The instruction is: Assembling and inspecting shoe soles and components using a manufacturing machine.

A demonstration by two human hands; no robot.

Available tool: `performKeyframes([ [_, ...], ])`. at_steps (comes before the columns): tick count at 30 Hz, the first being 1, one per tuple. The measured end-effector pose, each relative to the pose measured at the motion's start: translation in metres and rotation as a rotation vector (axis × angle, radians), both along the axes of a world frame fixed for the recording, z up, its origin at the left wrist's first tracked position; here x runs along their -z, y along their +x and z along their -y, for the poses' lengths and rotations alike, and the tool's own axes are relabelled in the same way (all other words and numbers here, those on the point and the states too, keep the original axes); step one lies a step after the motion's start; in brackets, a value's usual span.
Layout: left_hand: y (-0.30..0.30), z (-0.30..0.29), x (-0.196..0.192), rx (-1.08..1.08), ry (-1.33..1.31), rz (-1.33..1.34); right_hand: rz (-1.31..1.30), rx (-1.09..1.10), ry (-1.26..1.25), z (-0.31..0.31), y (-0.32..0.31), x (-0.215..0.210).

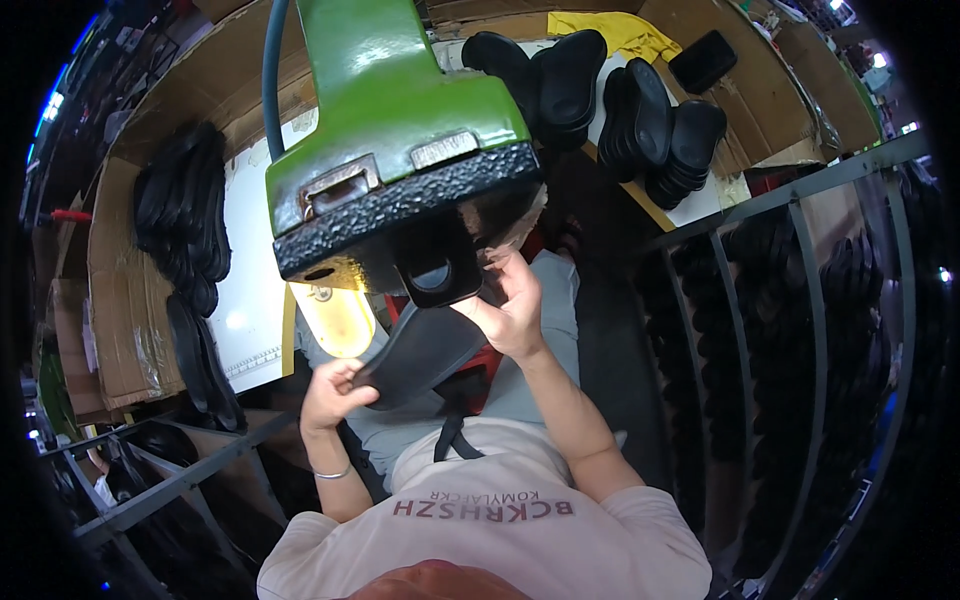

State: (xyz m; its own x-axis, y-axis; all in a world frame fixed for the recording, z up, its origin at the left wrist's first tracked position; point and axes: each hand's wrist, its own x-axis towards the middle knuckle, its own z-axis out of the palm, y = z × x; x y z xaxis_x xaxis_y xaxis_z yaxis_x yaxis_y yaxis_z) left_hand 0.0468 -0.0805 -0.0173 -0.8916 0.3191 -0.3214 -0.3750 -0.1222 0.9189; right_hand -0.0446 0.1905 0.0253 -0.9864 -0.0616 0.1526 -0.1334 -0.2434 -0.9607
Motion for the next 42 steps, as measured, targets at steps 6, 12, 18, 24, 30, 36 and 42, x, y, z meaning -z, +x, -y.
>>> performKeyframes([
  [6, -0.048, -0.105, -0.017, -0.144, -0.179, -0.261, -0.018, 0.071, -0.026, 0.004, 0.006, 0.019],
  [12, -0.065, -0.158, -0.013, -0.453, -0.351, -0.578, 0.385, -0.223, 0.128, -0.041, 0.098, 0.057],
  [18, -0.048, -0.146, 0.000, -0.425, -0.607, -0.588, 0.478, 0.142, -0.174, -0.101, 0.128, 0.046],
  [24, -0.052, -0.125, -0.006, -0.475, -0.200, -0.500, 0.337, 0.227, -0.023, -0.107, 0.041, -0.006],
  [30, -0.049, -0.082, -0.028, -0.328, -0.079, -0.537, 0.191, 0.062, -0.026, -0.090, -0.007, -0.012],
  [36, -0.029, -0.040, -0.025, -0.503, 0.119, -0.277, -0.027, -0.056, -0.146, -0.031, -0.007, -0.015],
  [42, 0.004, -0.037, 0.010, -0.260, 0.083, -0.186, 0.236, -0.162, -0.312, -0.014, -0.007, 0.014],
])
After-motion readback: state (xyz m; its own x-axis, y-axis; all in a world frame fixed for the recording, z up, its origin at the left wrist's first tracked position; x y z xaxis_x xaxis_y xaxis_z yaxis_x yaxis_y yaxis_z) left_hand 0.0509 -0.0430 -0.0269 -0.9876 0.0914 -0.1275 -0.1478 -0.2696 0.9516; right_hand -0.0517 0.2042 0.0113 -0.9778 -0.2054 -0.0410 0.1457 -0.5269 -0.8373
